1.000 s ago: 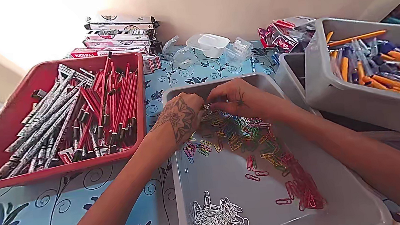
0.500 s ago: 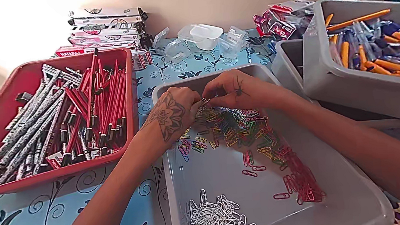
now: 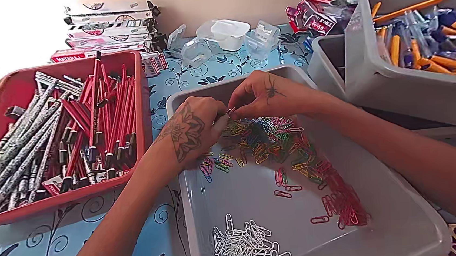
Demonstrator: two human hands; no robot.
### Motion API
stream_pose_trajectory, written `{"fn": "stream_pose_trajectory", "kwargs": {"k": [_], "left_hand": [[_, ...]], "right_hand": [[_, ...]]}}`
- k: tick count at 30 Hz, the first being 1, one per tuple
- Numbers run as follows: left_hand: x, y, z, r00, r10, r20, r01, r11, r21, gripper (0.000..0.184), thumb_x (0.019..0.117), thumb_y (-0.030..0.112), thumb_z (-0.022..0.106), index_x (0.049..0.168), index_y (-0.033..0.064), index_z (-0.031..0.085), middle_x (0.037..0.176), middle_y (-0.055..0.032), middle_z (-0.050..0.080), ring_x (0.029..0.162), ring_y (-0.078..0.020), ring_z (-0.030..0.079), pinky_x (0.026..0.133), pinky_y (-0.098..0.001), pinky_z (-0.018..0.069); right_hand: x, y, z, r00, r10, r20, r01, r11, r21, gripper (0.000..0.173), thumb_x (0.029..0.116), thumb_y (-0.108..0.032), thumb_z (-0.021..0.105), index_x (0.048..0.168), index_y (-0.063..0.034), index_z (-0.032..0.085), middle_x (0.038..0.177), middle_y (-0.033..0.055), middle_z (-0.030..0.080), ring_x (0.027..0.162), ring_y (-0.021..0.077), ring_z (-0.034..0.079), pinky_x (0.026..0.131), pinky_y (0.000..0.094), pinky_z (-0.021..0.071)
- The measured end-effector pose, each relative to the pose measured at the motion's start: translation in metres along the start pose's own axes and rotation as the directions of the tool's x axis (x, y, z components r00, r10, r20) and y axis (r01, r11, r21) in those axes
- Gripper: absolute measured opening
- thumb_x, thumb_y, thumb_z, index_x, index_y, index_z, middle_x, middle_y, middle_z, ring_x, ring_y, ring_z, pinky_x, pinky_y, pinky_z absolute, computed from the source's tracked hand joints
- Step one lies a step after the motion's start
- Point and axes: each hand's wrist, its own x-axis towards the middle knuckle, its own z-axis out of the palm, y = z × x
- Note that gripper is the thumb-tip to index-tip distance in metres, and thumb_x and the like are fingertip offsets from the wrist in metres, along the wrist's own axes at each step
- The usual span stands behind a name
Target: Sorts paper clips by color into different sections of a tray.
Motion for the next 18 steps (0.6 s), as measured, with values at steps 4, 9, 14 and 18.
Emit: {"fn": "stream_pose_trajectory", "kwargs": {"k": [4, 9, 14, 18], "left_hand": [[-0.0004, 0.0007, -0.0009, 1.0, -0.028, 0.007, 0.028, 1.0, -0.006, 0.018, 0.0958, 0.015, 0.062, 0.085, 0.0024, 0.07, 0.073, -0.0079, 0.063, 0.065, -0.0182, 0.061, 0.061, -0.0351, 0.0469], [0.0005, 0.0043, -0.0044, 0.993, -0.121, 0.013, 0.12, 0.993, 0.006, 0.018, 0.0968, 0.012, 0.062, 0.086, 0.0013, 0.07, 0.072, -0.0091, 0.064, 0.065, -0.0188, 0.061, 0.062, -0.0372, 0.0467], [0.002, 0.005, -0.0077, 0.982, -0.187, 0.04, 0.189, 0.981, -0.047, 0.017, 0.0997, 0.013, 0.062, 0.091, 0.0024, 0.073, 0.074, -0.008, 0.065, 0.065, -0.0162, 0.06, 0.063, -0.0357, 0.0463], [0.0027, 0.0046, -0.0085, 0.981, -0.187, 0.046, 0.19, 0.979, -0.069, 0.019, 0.1001, 0.014, 0.061, 0.089, 0.0038, 0.072, 0.072, -0.0059, 0.064, 0.066, -0.0145, 0.059, 0.063, -0.0356, 0.0435]], "right_hand": [[-0.0006, 0.0009, -0.0017, 0.999, -0.013, 0.046, 0.009, 0.998, 0.069, 0.011, 0.0946, -0.002, 0.069, 0.105, -0.0001, 0.073, 0.085, 0.0019, 0.073, 0.068, -0.0018, 0.063, 0.064, 0.0133, 0.0515], [-0.0011, 0.0034, -0.0031, 0.997, 0.015, 0.082, -0.013, 1.0, -0.023, 0.012, 0.0943, -0.001, 0.069, 0.106, 0.0006, 0.071, 0.092, 0.0048, 0.072, 0.07, 0.0002, 0.061, 0.066, 0.0153, 0.0498], [-0.0007, 0.0046, -0.0039, 0.997, 0.004, 0.076, -0.001, 0.999, -0.037, 0.01, 0.096, -0.004, 0.068, 0.104, -0.0005, 0.073, 0.091, 0.0036, 0.072, 0.071, -0.0007, 0.061, 0.067, 0.0157, 0.049], [-0.0005, 0.0031, -0.0029, 0.998, -0.017, 0.055, 0.017, 1.0, 0.003, 0.014, 0.1002, -0.012, 0.065, 0.099, -0.0004, 0.072, 0.08, -0.0003, 0.069, 0.066, -0.0037, 0.06, 0.063, 0.0124, 0.0492]]}}
